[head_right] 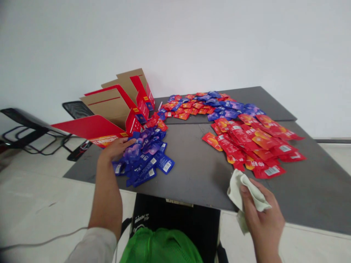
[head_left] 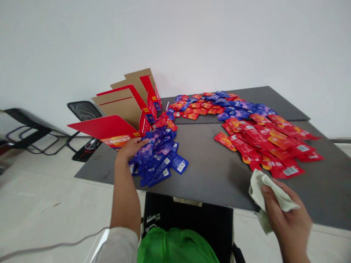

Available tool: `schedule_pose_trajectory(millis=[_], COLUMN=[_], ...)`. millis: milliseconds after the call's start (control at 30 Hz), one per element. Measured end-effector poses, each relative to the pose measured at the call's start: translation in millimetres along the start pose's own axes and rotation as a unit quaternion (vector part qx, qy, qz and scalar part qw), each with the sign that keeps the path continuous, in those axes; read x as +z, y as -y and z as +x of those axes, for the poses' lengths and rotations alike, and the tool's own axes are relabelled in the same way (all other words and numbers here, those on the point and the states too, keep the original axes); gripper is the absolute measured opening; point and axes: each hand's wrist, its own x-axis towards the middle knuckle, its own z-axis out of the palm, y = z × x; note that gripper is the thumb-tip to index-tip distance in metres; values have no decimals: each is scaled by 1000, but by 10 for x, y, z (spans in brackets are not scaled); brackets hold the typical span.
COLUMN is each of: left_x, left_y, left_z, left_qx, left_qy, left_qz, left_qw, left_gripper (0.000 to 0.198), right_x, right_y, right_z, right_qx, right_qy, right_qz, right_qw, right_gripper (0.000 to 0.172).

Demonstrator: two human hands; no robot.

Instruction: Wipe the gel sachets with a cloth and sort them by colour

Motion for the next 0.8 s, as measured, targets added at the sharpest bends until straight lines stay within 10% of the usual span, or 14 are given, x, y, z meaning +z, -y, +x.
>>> schedule_pose_trajectory(millis=[267, 800], left_x=[97, 537], left_y=[217, -186], left_z=[148, 882], left_qx=[22, -23], left_qy=[-60, -105], left_qz=[-21, -43], left_qw=[998, 993], left_gripper=[60, 54], right_x=[-39, -66], right_y=[115, 146], right_z=[-35, -64], right_qx=[27, 17], right_qy=[-2, 11], right_qz=[-16, -20], right_qw=[1000, 1000], right_gripper=[70, 72])
